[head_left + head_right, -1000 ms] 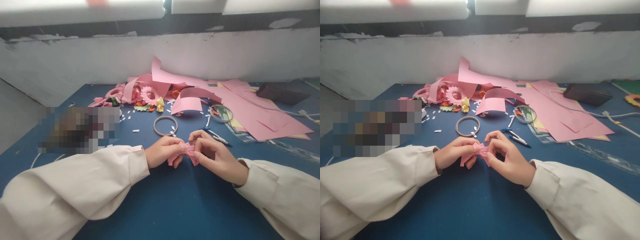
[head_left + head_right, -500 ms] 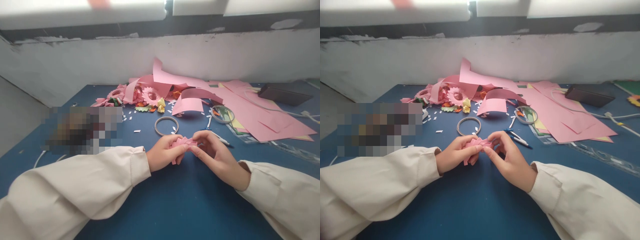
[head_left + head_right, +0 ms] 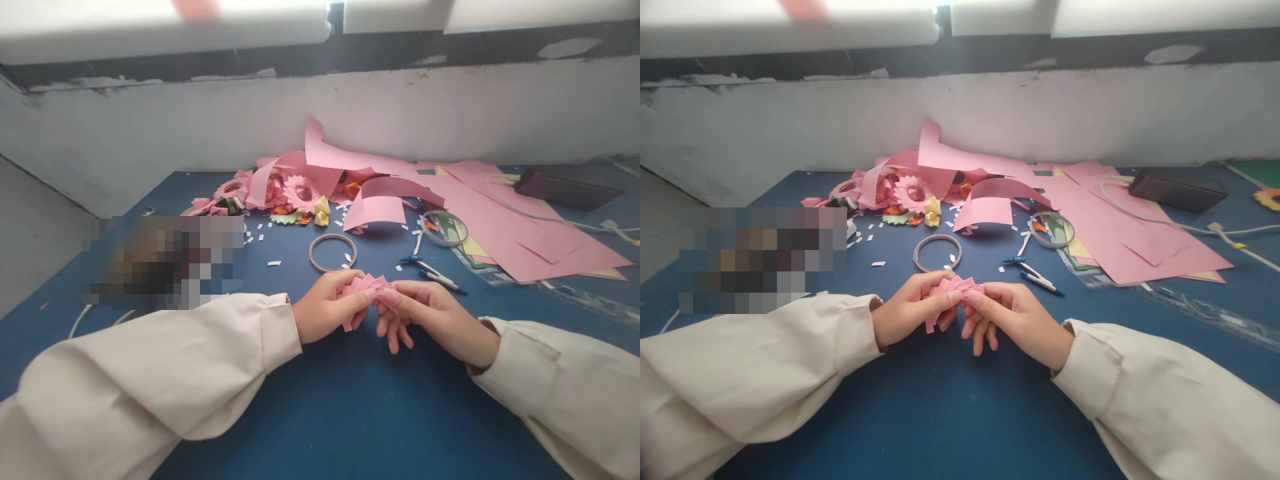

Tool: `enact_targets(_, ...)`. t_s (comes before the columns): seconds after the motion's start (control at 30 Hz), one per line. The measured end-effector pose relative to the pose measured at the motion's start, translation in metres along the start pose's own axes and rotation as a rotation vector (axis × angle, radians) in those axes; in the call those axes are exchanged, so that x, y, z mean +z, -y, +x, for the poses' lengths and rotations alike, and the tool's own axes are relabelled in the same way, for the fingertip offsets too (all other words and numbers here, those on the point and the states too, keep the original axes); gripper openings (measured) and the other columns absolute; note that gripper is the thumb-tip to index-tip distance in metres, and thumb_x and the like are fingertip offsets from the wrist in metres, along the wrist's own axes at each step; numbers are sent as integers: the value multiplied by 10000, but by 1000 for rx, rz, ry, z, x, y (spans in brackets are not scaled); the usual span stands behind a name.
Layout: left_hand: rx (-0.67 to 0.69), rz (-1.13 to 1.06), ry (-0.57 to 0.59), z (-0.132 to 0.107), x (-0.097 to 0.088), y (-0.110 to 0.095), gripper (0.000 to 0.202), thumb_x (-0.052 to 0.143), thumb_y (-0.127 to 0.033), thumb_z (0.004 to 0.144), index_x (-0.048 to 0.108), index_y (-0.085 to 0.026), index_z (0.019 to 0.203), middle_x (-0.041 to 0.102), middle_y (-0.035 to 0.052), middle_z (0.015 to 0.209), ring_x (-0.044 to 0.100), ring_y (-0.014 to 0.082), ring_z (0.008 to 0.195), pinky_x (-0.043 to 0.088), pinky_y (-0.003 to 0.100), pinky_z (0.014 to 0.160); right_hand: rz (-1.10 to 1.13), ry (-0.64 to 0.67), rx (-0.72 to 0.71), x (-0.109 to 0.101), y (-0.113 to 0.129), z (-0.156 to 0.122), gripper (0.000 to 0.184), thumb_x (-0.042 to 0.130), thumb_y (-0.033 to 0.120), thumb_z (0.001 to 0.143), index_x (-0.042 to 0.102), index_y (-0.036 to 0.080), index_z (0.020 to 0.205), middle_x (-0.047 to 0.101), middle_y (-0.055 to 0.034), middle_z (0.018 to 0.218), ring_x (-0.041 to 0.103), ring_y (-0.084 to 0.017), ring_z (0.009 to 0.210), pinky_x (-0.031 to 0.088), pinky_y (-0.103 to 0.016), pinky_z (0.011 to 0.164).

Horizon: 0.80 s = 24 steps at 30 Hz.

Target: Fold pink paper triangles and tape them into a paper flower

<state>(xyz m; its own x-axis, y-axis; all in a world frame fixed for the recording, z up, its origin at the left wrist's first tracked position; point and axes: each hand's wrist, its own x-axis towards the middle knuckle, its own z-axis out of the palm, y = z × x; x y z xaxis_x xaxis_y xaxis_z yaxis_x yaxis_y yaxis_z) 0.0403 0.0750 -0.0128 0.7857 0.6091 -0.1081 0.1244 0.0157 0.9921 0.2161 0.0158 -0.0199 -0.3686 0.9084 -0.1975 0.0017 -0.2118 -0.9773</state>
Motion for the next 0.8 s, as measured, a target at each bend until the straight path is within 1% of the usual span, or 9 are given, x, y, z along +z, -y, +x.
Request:
enact_targets(0.17,6,28,11,-2,0,0,303,485,-416,887,527,-126,812,488,-33,538,459,71,462,360,177,440,-9,-11,16,0,2,1,389,528,526,834,538,144,763,661,-47,653,637,-135,488,434,-201,395)
enact_targets(0.3,12,49,16,-2,0,0,306,480,-424,887,515,-132,801,487,-37,534,461,72,461,363,181,449,-17,-30,22,1,2,1,386,537,524,829,544,145,758,657,-39,624,629,-132,466,424,-197,381)
enact_targets(0.57,22,26,13,-1,-1,0,284,504,-399,875,522,-127,794,489,-34,546,469,79,481,371,194,478,15,-48,-1,0,-2,0,353,517,492,856,524,154,754,647,-14,574,622,-117,451,421,-180,392)
enact_targets(0.8,15,-16,26,-3,2,-1,261,466,-381,887,481,-150,766,454,-44,507,456,84,477,351,200,481,8,-32,-9,1,1,-4,328,510,462,871,539,154,761,647,-12,574,613,-105,447,412,-174,392)
